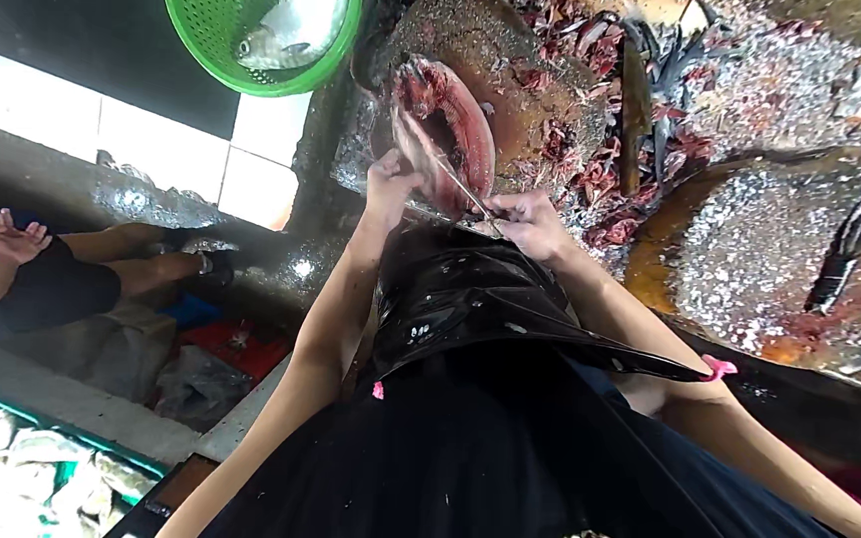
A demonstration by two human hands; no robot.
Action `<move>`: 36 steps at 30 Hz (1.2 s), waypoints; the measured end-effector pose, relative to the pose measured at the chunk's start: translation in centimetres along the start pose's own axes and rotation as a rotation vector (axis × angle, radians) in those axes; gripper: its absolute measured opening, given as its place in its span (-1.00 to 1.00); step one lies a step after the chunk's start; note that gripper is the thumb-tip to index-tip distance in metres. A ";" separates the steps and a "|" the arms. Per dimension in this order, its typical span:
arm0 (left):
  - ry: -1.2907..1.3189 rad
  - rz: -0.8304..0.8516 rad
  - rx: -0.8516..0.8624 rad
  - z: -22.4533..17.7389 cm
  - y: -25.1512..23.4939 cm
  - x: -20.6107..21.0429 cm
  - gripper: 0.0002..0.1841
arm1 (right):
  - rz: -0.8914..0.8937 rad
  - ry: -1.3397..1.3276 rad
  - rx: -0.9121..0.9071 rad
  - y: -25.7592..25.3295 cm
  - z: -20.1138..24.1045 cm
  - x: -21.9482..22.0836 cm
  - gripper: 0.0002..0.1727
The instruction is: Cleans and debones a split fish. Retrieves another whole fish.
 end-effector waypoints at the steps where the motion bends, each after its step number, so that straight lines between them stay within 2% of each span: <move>1: -0.002 0.008 0.002 0.2 0.3 0.1 -0.54 | 0.040 0.047 0.020 -0.3 -0.4 0.4 -0.69; 7: -0.020 -0.047 -0.008 0.4 0.5 -0.6 -0.61 | 0.169 0.249 0.123 -1.5 -2.0 1.5 -0.66; 14: 0.005 -0.061 -0.021 0.5 0.4 -0.9 -0.64 | 0.106 0.104 0.045 -1.7 -2.0 1.7 -0.72; 17: -0.003 -0.070 -0.025 0.4 0.4 -1.1 -0.67 | 0.167 0.182 0.083 -1.8 -2.2 2.0 -0.72; 25: 0.099 -0.097 -0.030 1.5 0.4 0.0 -0.76 | 0.155 0.212 0.079 0.0 -2.4 2.0 -0.69; 32: 0.161 -0.172 -0.053 1.7 0.7 -0.5 -0.71 | 0.149 0.185 0.060 1.0 -2.7 2.5 -0.70; 36: 0.150 -0.132 -0.051 1.7 0.6 -0.8 -0.65 | 0.109 0.132 0.024 1.2 -2.7 2.3 -0.69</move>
Point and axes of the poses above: each hand's wrist, its own y-axis away from the middle knuckle, its own x-axis out of the palm, z = x × y, the point moved 9 cm from there along -y, towards the middle knuckle, and after that the axes turned 15 degrees about -x, right-handed, at the moved point
